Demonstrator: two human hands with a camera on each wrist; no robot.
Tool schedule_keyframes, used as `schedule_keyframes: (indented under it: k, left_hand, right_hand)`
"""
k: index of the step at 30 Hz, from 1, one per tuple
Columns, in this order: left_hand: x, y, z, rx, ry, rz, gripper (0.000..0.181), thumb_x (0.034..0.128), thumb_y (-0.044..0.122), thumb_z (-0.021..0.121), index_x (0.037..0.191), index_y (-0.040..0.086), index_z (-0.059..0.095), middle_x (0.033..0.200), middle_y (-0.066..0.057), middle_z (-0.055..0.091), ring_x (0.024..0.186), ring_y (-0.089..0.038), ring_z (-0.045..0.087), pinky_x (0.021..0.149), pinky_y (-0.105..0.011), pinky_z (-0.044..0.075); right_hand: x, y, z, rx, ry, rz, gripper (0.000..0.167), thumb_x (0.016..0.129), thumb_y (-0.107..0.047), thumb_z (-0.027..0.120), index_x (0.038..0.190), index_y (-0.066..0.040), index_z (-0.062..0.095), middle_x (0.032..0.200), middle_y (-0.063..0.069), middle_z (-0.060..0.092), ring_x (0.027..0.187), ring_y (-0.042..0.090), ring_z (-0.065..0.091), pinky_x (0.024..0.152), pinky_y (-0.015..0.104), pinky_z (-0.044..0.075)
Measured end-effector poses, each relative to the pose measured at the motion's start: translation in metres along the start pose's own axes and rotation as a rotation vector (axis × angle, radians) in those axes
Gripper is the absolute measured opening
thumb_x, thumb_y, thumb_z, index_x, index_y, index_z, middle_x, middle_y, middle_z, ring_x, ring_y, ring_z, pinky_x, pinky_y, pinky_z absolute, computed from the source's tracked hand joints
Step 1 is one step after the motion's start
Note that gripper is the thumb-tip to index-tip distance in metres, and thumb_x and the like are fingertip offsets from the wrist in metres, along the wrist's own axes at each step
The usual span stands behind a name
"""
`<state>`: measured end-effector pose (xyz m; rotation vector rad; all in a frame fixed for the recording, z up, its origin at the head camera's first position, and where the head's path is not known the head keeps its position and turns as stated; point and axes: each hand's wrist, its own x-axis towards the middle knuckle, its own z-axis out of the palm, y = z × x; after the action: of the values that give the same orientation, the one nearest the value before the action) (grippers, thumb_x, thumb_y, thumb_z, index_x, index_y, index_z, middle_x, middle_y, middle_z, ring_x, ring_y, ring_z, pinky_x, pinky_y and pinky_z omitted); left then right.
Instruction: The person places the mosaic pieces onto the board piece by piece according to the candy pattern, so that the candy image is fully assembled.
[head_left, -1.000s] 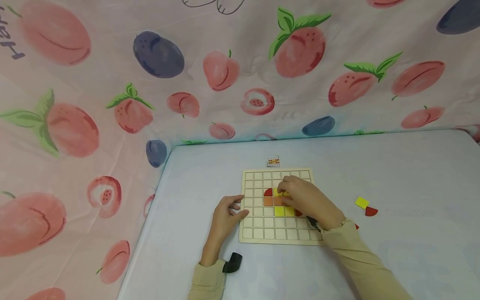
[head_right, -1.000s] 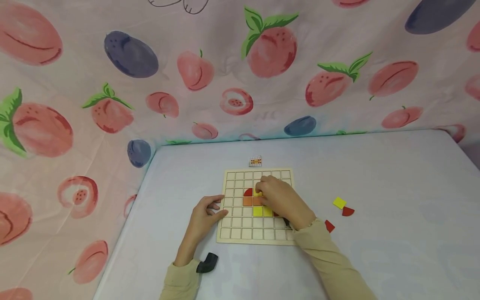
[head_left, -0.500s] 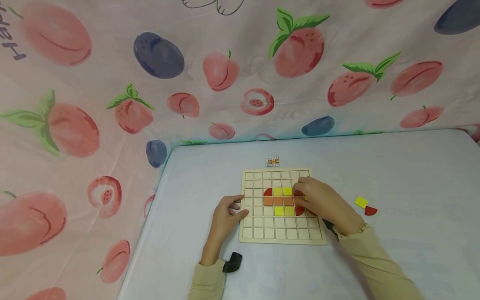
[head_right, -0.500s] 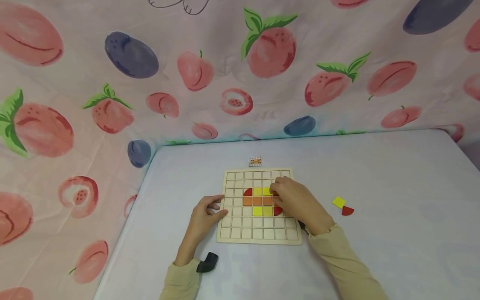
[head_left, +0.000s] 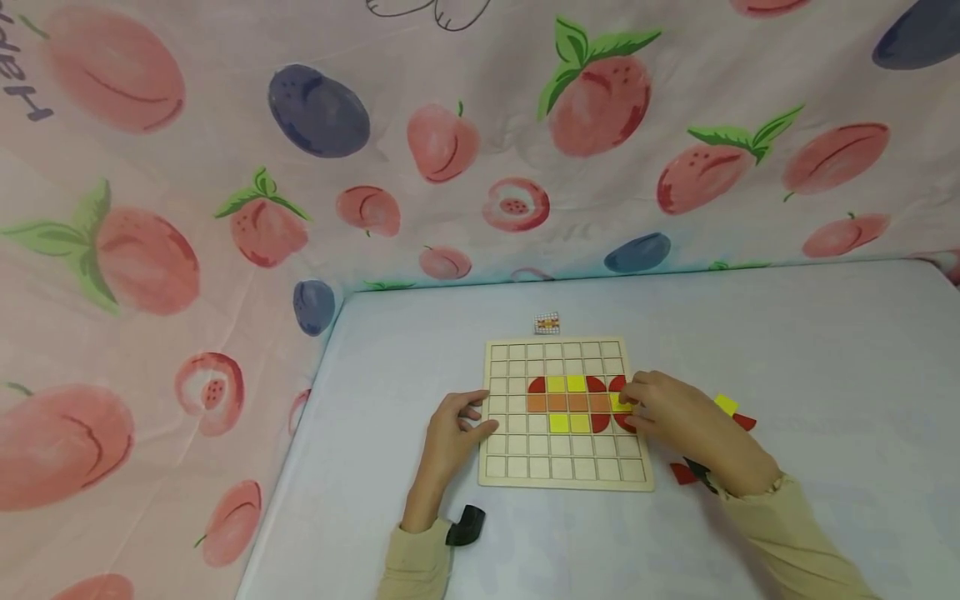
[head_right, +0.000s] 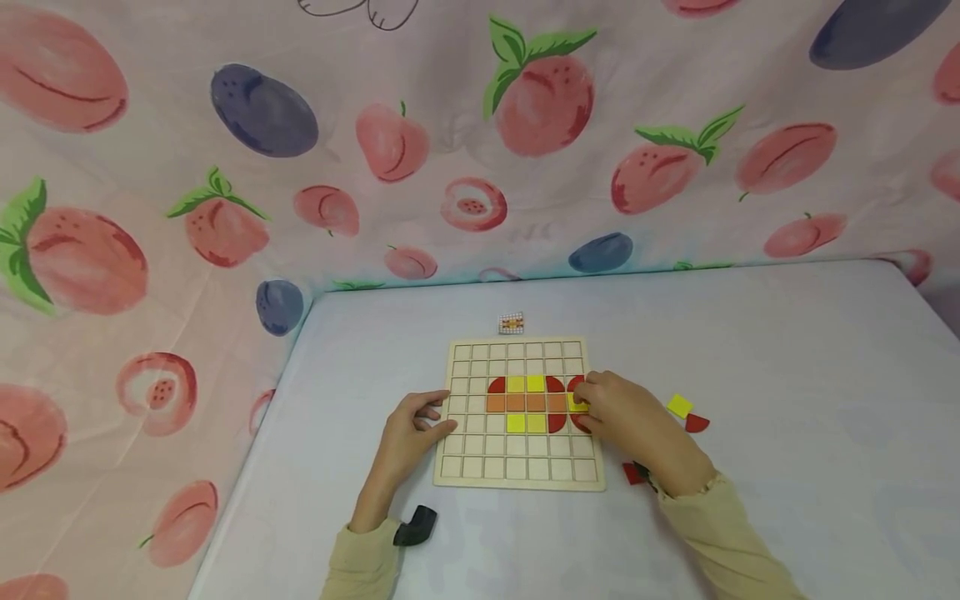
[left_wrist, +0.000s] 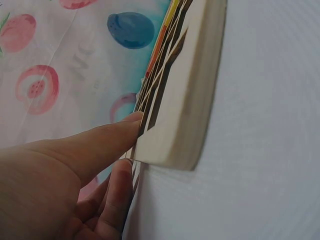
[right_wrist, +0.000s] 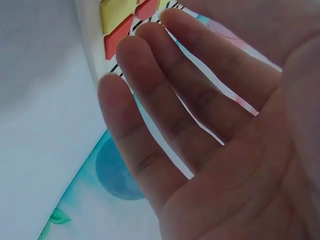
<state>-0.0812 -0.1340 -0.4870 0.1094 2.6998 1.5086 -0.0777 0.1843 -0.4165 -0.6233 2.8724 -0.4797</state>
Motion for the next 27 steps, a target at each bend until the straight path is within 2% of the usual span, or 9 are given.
schedule_keyframes:
  k: [7, 14, 22, 27]
  left_hand:
    - [0.0, 0.0, -0.001, -0.003, 0.003, -0.001, 0.046, 0.0821, 0.011, 0.081, 0.126, 0.009, 0.067, 0.105, -0.007, 0.061, 0.092, -0.017, 0.057, 0.071, -0.02, 0.05]
    - [0.001, 0.002, 0.0, -0.001, 0.004, -0.005, 0.046, 0.0821, 0.01, 0.081, 0.126, 0.008, 0.067, 0.105, -0.007, 0.061, 0.092, -0.017, 0.057, 0.071, -0.019, 0.05]
    - [0.001, 0.002, 0.001, -0.004, 0.003, -0.004, 0.046, 0.082, 0.011, 0.081, 0.126, 0.009, 0.067, 0.105, -0.007, 0.061, 0.092, -0.017, 0.058, 0.071, -0.019, 0.05]
    - [0.001, 0.001, 0.001, 0.009, 0.006, -0.026, 0.047, 0.0818, 0.01, 0.081, 0.126, 0.01, 0.067, 0.105, -0.005, 0.061, 0.092, -0.015, 0.057, 0.072, -0.02, 0.05]
  right_hand:
    - [-0.011, 0.007, 0.0, -0.004, 0.015, -0.03, 0.015, 0.082, -0.01, 0.079, 0.095, -0.006, 0.073, 0.089, 0.001, 0.064, 0.08, 0.015, 0.055, 0.075, 0.036, 0.055]
    - [-0.022, 0.015, 0.002, 0.018, -0.027, 0.009, 0.023, 0.08, -0.014, 0.081, 0.1, -0.006, 0.072, 0.096, 0.002, 0.065, 0.087, 0.019, 0.06, 0.082, 0.041, 0.057]
    - [-0.035, 0.024, 0.004, 0.04, -0.044, -0.03, 0.02, 0.08, -0.013, 0.081, 0.097, -0.008, 0.072, 0.094, -0.001, 0.065, 0.084, 0.015, 0.06, 0.077, 0.037, 0.056]
    - [-0.041, 0.024, 0.005, 0.043, -0.107, 0.014, 0.025, 0.079, -0.02, 0.083, 0.098, -0.01, 0.071, 0.094, -0.002, 0.063, 0.083, 0.014, 0.059, 0.077, 0.037, 0.056]
